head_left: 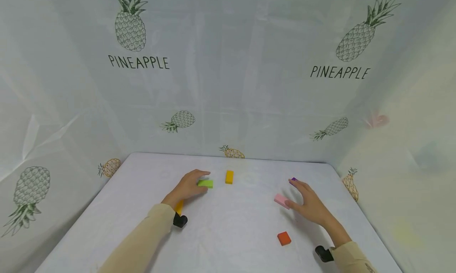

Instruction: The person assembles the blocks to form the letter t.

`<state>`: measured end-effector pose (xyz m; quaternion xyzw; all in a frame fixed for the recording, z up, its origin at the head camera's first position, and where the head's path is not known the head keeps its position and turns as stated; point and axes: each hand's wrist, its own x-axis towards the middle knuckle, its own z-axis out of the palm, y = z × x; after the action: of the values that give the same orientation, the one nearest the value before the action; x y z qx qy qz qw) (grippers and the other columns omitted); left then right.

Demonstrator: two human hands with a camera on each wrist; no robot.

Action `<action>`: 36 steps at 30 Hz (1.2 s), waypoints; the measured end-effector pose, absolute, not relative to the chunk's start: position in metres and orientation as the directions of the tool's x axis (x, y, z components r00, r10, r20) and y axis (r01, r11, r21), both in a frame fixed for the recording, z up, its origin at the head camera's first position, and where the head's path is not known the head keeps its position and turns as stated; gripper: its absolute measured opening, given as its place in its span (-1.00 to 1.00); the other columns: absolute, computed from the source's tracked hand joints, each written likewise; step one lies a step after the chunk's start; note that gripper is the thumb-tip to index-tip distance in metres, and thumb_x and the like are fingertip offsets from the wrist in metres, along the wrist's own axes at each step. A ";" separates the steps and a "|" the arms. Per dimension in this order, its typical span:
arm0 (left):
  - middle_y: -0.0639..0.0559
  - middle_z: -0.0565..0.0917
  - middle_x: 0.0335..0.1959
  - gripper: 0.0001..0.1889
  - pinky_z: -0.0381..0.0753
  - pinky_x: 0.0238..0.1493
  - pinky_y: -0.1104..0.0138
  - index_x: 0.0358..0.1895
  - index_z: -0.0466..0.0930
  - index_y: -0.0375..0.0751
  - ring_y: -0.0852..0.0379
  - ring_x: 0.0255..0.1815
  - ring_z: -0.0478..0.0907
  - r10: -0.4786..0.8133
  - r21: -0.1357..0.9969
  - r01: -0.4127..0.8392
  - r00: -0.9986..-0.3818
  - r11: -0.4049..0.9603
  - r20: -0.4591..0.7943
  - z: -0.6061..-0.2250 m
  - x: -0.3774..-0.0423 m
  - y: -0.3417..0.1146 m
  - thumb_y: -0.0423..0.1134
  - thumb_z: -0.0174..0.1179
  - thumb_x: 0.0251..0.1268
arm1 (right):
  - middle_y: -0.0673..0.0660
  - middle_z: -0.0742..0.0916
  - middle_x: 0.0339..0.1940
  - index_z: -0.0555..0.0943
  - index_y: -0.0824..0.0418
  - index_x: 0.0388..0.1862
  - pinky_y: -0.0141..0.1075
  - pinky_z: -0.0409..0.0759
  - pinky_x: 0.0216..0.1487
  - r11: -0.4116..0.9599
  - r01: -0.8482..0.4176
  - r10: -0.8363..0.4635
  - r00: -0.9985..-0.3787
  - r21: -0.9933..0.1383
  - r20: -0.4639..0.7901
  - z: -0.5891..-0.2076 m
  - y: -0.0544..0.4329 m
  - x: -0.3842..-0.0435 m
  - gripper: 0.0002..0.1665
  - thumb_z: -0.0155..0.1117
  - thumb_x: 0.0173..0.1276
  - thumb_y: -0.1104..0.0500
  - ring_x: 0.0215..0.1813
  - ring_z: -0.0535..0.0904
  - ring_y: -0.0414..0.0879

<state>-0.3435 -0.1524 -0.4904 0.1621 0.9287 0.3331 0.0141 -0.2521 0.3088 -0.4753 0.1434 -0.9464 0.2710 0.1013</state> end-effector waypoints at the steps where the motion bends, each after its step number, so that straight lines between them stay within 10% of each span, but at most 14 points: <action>1: -0.02 0.54 0.47 -0.33 0.30 0.58 -0.17 0.51 0.54 0.04 -0.15 0.51 0.40 0.309 0.626 0.290 -0.947 0.724 0.082 -0.490 -0.343 -0.152 -0.20 0.49 0.33 | 0.47 0.41 0.55 0.33 0.25 0.63 0.47 0.47 0.30 0.810 -0.315 -0.208 -0.943 -0.495 0.261 -0.475 0.308 -0.252 -0.07 0.49 0.43 -0.04 0.53 0.32 0.49; 10: -0.03 0.60 0.37 -0.43 0.39 0.53 -0.12 0.43 0.61 0.00 -0.12 0.38 0.50 0.313 0.618 0.306 -0.944 0.725 0.101 -0.494 -0.344 -0.150 -0.25 0.47 0.36 | 0.49 0.48 0.48 0.36 0.23 0.62 0.17 0.78 0.01 0.764 -0.253 -0.160 -0.965 -0.593 0.206 -0.479 0.306 -0.257 -0.10 0.51 0.43 0.00 0.32 0.53 0.49; 36: 0.03 0.72 0.22 -0.64 0.47 0.48 -0.03 0.15 0.78 0.03 -0.04 0.31 0.58 0.295 0.645 0.300 -0.948 0.703 0.119 -0.504 -0.349 -0.151 -0.39 0.44 0.36 | 0.37 0.58 0.45 0.44 0.21 0.56 0.14 0.71 0.21 0.697 -0.143 -0.136 -0.988 -0.703 0.066 -0.487 0.306 -0.263 -0.21 0.50 0.45 0.05 0.36 0.57 0.34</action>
<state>-0.3491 -0.1507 -0.5035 0.1612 0.9228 0.3499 -0.0031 -0.2633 0.3058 -0.4873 0.0760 -0.9211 0.3818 0.0046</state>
